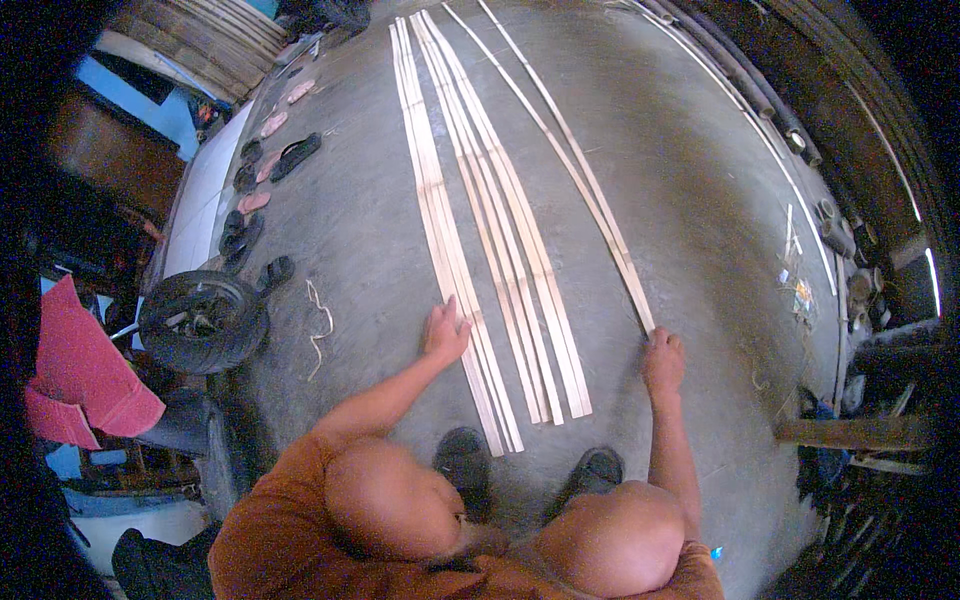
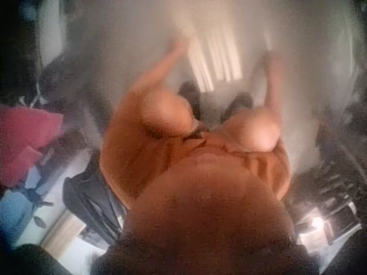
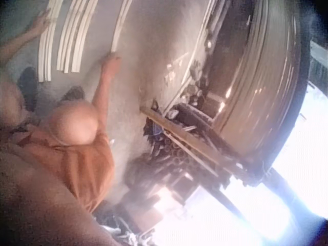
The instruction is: The person arranges several long, thin wooden strips on the floor, aligning them side by side. They then gather the strips and place them onto a nearby wooden rack.
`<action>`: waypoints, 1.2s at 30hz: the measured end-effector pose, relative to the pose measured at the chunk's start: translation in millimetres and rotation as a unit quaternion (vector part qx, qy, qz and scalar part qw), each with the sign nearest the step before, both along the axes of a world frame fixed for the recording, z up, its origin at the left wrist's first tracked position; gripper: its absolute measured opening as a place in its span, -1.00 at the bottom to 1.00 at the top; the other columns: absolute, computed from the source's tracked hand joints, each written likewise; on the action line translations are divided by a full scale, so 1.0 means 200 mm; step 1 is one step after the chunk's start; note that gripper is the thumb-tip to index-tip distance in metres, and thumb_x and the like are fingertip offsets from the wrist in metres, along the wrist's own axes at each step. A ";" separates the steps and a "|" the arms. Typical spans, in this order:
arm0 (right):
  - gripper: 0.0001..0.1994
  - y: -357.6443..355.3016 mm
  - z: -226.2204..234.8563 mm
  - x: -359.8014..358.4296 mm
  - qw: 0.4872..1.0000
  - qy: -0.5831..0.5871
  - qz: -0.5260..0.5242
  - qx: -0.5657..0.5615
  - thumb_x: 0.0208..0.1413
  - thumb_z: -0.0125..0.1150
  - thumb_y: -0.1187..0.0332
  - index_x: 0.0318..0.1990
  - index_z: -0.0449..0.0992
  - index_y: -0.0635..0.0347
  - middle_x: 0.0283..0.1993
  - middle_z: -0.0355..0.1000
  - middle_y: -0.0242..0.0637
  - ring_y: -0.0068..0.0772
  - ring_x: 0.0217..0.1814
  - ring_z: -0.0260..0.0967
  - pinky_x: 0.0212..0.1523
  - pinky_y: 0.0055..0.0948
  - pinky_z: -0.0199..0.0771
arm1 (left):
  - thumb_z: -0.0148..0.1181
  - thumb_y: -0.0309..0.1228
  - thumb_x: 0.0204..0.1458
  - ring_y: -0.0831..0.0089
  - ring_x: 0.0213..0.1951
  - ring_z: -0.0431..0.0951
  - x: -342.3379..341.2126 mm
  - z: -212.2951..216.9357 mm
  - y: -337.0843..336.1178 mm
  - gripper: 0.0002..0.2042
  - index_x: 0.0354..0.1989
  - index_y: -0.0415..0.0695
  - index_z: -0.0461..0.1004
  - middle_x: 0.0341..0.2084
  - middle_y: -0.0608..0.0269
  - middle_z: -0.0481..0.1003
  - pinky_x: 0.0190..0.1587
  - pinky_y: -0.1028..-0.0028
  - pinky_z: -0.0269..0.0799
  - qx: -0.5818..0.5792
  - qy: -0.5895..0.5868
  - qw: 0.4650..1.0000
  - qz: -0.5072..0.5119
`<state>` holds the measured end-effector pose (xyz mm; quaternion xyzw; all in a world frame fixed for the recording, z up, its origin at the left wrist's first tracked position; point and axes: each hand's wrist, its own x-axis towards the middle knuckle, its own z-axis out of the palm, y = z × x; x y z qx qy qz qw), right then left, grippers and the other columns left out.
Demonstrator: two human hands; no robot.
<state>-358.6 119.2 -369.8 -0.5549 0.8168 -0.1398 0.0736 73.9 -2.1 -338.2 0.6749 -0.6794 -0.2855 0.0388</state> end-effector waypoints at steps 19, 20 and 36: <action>-0.63 0.42 0.08 1.12 0.885 -0.456 0.095 0.019 0.38 -0.01 0.25 0.25 0.35 0.18 -0.48 0.47 -0.05 -0.17 -0.47 0.50 -0.37 -0.18 0.50 | -0.11 0.01 0.29 -0.05 0.53 -0.31 -0.01 -0.09 0.10 -0.20 0.50 -0.30 -0.21 0.52 -0.11 -0.29 0.52 0.09 -0.34 0.034 -0.088 0.968 -0.234; -0.61 0.43 0.05 1.15 0.892 -0.438 0.113 0.010 0.40 -0.03 0.24 0.29 0.31 0.19 -0.51 0.45 -0.16 -0.37 -0.53 0.47 -0.43 -0.27 0.48 | -0.10 0.01 0.29 -0.04 0.53 -0.31 -0.02 -0.08 0.10 -0.20 0.50 -0.30 -0.21 0.52 -0.10 -0.30 0.52 0.09 -0.35 0.040 -0.083 0.968 -0.234; -0.54 0.35 0.10 1.21 0.886 -0.444 0.130 0.041 0.34 0.04 0.30 0.38 0.28 -0.03 -0.46 0.54 0.02 0.04 -0.44 0.57 -0.30 -0.06 0.55 | -0.08 0.02 0.28 0.01 0.53 -0.32 0.05 -0.09 0.12 -0.19 0.50 -0.30 -0.19 0.52 -0.09 -0.26 0.53 0.12 -0.36 0.023 -0.085 0.960 -0.267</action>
